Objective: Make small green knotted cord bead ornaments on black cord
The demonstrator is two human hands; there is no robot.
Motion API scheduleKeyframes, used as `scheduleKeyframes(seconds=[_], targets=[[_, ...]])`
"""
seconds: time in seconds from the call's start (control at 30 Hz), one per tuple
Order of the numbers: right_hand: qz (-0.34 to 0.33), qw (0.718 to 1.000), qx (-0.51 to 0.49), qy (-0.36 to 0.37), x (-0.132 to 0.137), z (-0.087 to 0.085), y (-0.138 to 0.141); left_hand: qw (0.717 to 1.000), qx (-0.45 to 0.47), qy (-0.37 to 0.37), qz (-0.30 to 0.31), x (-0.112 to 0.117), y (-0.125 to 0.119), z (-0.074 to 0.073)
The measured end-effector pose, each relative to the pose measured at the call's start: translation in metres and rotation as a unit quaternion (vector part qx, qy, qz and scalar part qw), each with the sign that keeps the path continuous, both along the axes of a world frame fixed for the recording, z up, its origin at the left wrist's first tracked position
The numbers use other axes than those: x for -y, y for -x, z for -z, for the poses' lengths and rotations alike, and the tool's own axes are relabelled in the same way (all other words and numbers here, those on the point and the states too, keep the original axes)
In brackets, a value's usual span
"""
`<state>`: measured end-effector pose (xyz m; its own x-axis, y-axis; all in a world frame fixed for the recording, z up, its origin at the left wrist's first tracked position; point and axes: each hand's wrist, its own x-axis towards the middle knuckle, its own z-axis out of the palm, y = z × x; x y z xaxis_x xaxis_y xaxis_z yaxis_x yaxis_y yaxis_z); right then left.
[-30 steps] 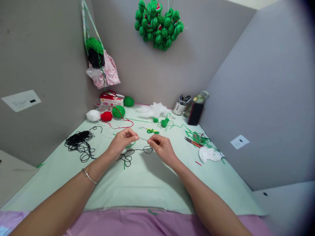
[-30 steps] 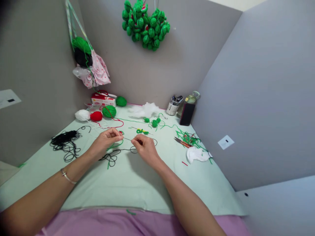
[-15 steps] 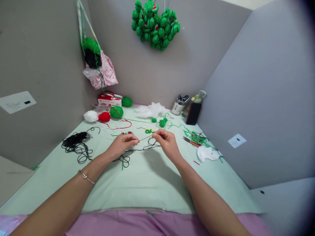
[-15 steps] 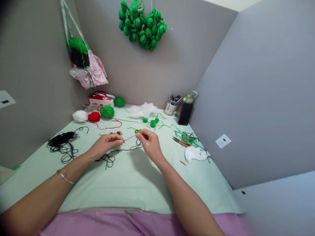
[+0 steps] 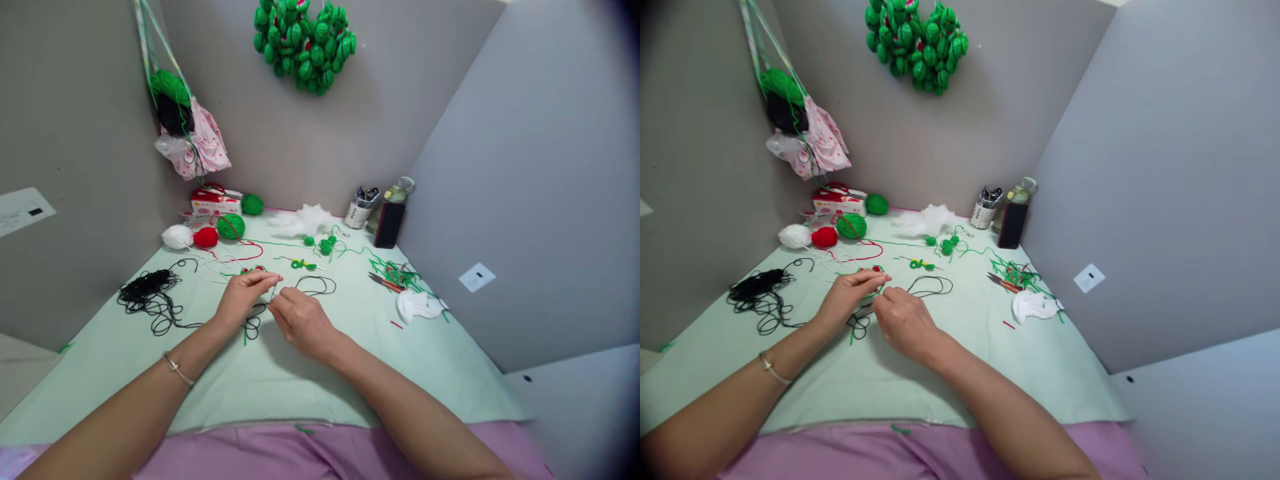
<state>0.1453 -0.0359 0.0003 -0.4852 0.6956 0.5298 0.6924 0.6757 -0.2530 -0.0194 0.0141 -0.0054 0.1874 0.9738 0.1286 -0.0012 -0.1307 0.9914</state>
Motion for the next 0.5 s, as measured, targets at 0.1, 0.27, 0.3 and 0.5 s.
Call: scheduleKeyframes(seconds=[0.1,0.27,0.3,0.5], targets=[[0.027,0.999,-0.043,0.012,-0.002,-0.011,-0.01,0.98,-0.116,-0.163,0.016,0.001,-0.002,0.008],[0.08,0.983,-0.133,0.102,-0.014,-0.023,-0.029,0.968,-0.171,-0.175,0.049,0.001,-0.003,0.006],[0.083,0.979,-0.145,0.115,-0.015,-0.024,-0.03,0.972,-0.164,-0.159,0.044,0.002,-0.004,0.004],[0.085,0.958,-0.206,0.183,-0.018,-0.024,-0.029,0.988,-0.133,-0.067,0.026,-0.001,-0.002,-0.003]])
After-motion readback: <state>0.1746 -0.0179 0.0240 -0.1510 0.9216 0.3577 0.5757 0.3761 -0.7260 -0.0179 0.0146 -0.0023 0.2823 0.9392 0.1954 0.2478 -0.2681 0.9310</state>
